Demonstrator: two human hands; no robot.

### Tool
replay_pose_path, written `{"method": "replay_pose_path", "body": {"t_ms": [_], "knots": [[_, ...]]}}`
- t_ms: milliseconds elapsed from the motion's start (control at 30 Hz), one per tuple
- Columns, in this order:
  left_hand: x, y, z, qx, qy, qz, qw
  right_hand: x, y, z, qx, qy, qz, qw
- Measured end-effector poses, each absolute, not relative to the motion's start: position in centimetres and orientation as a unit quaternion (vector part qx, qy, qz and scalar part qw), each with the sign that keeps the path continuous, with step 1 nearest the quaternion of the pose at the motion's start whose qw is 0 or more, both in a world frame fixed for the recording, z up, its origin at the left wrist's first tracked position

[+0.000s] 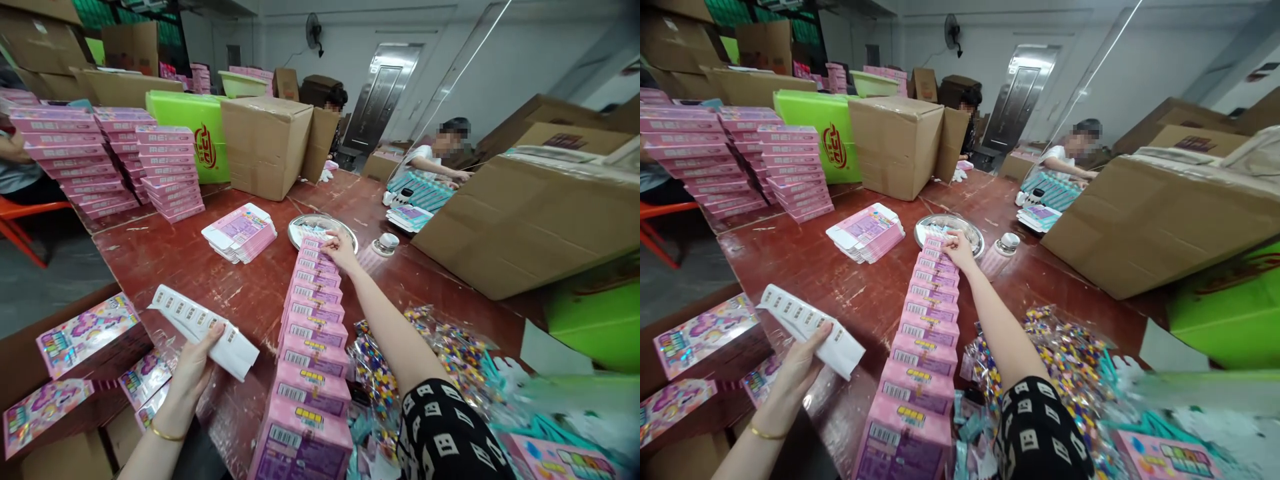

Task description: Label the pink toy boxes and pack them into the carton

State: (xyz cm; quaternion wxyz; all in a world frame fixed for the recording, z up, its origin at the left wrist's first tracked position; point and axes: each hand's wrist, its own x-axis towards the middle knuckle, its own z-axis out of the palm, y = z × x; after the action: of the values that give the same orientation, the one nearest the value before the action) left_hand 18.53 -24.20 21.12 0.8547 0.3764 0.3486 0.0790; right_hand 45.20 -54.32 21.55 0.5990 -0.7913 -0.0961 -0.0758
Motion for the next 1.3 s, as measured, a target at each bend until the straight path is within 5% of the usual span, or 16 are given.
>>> {"method": "replay_pose_path", "body": {"t_ms": [767, 933, 1133, 1300], "knots": [[19.7, -24.6, 19.1, 0.378, 0.380, 0.062, 0.842, 48.8, -55.4, 22.1, -0.880, 0.007, -0.183, 0.437], [18.5, -24.7, 21.9, 0.375, 0.335, 0.075, 0.861, 39.1, -53.9, 26.8, -0.795, -0.043, -0.304, 0.523], [14.3, -28.3, 26.7, 0.526, 0.143, 0.058, 0.836, 15.8, -50.3, 30.3, -0.736, -0.332, -0.032, 0.589], [14.3, -31.6, 27.8, 0.574, -0.124, -0.071, 0.806, 7.8, -51.9, 27.6, -0.713, -0.108, -0.144, 0.677]]}}
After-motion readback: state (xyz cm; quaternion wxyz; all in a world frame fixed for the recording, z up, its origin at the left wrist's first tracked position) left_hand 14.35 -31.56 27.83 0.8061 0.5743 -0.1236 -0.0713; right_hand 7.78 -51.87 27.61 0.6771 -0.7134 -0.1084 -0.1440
